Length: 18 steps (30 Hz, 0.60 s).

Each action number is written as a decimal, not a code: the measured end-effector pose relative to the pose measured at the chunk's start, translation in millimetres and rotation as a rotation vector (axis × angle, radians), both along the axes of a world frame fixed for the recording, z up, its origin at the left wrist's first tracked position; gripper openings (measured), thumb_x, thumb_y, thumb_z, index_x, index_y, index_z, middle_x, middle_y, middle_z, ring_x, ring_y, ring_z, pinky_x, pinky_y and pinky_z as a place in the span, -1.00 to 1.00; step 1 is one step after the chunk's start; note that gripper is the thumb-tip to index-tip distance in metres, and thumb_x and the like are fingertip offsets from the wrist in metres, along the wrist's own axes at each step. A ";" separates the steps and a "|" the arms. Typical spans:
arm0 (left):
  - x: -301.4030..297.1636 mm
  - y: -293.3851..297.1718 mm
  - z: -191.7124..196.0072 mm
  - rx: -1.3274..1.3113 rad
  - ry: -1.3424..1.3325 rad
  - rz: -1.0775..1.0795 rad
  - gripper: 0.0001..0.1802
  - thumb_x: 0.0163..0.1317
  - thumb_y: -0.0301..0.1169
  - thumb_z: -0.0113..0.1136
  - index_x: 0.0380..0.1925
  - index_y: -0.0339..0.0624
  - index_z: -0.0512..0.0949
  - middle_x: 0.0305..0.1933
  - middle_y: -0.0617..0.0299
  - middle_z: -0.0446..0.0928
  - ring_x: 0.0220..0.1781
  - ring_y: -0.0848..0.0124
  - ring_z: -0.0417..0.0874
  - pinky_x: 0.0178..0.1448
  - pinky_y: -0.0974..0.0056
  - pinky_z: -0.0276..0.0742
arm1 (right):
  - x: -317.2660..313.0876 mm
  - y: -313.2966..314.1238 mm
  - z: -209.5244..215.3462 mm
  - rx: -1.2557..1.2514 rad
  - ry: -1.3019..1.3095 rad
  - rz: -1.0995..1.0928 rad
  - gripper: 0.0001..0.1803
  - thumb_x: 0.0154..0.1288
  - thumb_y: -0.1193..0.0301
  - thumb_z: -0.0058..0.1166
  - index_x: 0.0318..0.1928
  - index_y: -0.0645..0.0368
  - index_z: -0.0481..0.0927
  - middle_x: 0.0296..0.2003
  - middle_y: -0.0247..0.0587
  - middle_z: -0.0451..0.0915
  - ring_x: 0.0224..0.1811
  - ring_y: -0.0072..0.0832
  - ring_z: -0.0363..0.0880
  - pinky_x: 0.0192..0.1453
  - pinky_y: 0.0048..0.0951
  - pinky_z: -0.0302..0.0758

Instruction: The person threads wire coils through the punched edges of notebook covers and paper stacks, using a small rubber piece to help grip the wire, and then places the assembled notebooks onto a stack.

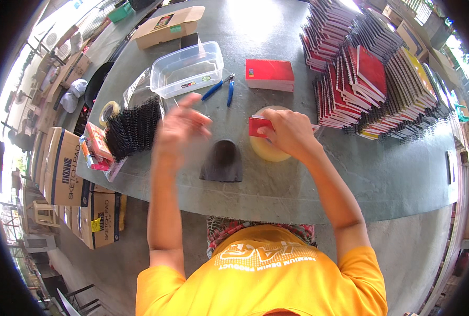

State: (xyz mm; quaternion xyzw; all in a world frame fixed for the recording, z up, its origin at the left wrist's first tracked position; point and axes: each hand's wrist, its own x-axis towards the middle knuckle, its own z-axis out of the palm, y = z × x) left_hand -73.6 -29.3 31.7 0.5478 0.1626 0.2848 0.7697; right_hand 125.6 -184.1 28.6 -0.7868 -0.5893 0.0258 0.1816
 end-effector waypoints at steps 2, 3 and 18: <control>32.6 -46.7 -2.9 0.149 0.513 -0.125 -0.38 0.28 -0.49 0.01 0.34 -0.08 0.13 -0.33 0.17 0.55 -0.51 0.47 0.54 -0.57 0.39 0.49 | 2.9 1.6 -0.5 -0.044 -0.029 -0.001 -0.77 0.12 0.21 0.12 -0.37 0.11 0.58 -0.42 -0.11 0.63 -0.32 -0.20 0.63 -0.27 -0.20 0.51; 37.5 -63.5 -18.4 0.218 0.539 -0.275 -0.37 0.27 -0.52 0.00 0.35 -0.09 0.11 -0.35 0.17 0.55 -0.51 0.49 0.53 -0.56 0.41 0.49 | -0.8 5.4 0.5 -0.042 -0.046 0.007 -0.77 0.12 0.20 0.12 -0.37 0.10 0.58 -0.43 -0.12 0.63 -0.33 -0.19 0.64 -0.28 -0.20 0.51; 55.5 -69.2 -15.7 0.928 0.321 0.275 -0.84 0.16 -0.50 0.23 -0.26 -0.30 0.61 -0.37 0.12 0.60 -0.47 0.48 0.59 -0.35 0.40 0.50 | -0.9 -0.5 0.8 0.037 -0.003 -0.030 -0.73 0.11 0.13 0.12 -0.48 0.04 0.65 -0.54 -0.17 0.61 -0.44 -0.23 0.62 -0.37 -0.22 0.50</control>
